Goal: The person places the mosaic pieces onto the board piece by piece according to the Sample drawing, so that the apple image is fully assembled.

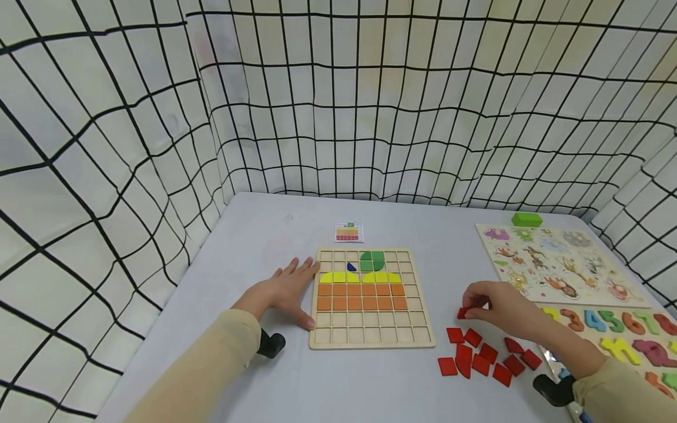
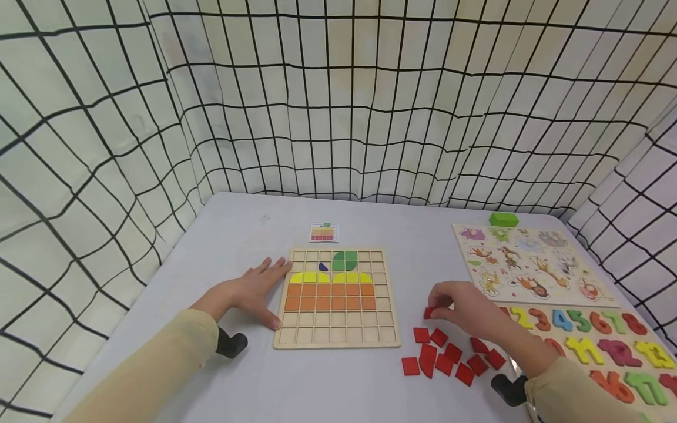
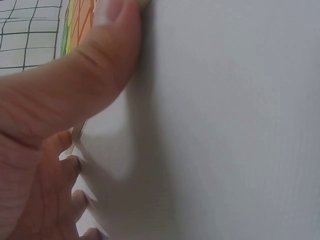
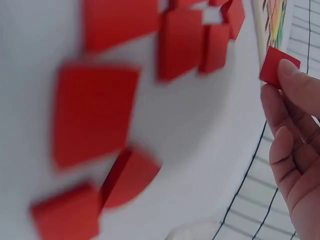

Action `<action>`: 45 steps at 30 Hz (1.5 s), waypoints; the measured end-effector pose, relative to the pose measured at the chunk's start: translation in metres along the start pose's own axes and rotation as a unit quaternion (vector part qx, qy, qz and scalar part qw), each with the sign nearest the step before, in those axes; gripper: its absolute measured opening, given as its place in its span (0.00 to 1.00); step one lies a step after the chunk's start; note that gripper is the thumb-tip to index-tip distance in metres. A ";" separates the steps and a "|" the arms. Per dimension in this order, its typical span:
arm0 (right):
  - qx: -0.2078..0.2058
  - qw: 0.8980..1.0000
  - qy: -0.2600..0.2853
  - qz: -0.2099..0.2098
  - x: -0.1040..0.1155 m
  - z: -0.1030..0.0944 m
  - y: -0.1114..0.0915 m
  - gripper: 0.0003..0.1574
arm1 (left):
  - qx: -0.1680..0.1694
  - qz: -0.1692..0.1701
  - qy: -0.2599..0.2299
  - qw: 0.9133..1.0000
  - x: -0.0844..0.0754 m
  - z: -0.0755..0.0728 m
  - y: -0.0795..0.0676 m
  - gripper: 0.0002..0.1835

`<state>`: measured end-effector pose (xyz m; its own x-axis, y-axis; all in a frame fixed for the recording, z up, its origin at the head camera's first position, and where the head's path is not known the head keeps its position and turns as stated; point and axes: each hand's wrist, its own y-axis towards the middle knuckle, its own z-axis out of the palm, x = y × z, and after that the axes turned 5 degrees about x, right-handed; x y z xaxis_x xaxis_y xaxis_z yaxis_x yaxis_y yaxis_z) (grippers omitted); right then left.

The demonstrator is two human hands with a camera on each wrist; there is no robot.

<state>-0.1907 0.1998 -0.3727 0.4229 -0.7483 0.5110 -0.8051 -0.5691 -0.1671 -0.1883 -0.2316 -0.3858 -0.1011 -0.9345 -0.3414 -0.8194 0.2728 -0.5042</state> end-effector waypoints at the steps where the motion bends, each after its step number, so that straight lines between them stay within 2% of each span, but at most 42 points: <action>1: -0.002 1.000 0.018 -0.004 0.005 0.002 0.005 0.07 | 0.000 0.000 0.000 1.000 0.000 0.000 0.000 0.70; 5: 0.001 0.997 0.081 -0.014 0.023 0.012 0.027 0.05 | 0.003 0.002 -0.001 1.000 -0.001 0.000 -0.001 0.70; 8: 0.006 0.994 0.105 -0.023 0.039 0.022 0.044 0.05 | 0.005 0.005 0.000 1.000 -0.002 -0.001 -0.001 0.70; 15: 0.019 0.993 0.102 -0.046 0.082 0.046 0.084 0.03 | 0.006 0.004 0.006 1.000 -0.002 -0.003 -0.003 0.70; 21: 0.032 0.993 0.099 -0.051 0.118 0.062 0.106 0.02 | 0.009 0.003 0.004 1.000 -0.002 -0.003 -0.003 0.70; 32: 0.056 0.991 0.100 -0.067 0.158 0.084 0.130 0.03 | 0.009 0.008 -0.001 1.000 -0.001 -0.003 -0.003 0.69; 39: 0.066 0.991 0.097 -0.061 0.170 0.096 0.134 0.02 | 0.004 0.006 -0.002 1.000 0.001 -0.002 -0.002 0.68; 45: 0.057 0.995 0.068 -0.048 0.175 0.100 0.134 0.02 | 0.003 0.008 -0.003 1.000 0.003 -0.001 -0.001 0.69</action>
<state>-0.1831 -0.0413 -0.3899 0.4300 -0.6400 0.6368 -0.7075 -0.6770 -0.2027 -0.1886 -0.2349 -0.3855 -0.1110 -0.9285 -0.3544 -0.8139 0.2896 -0.5037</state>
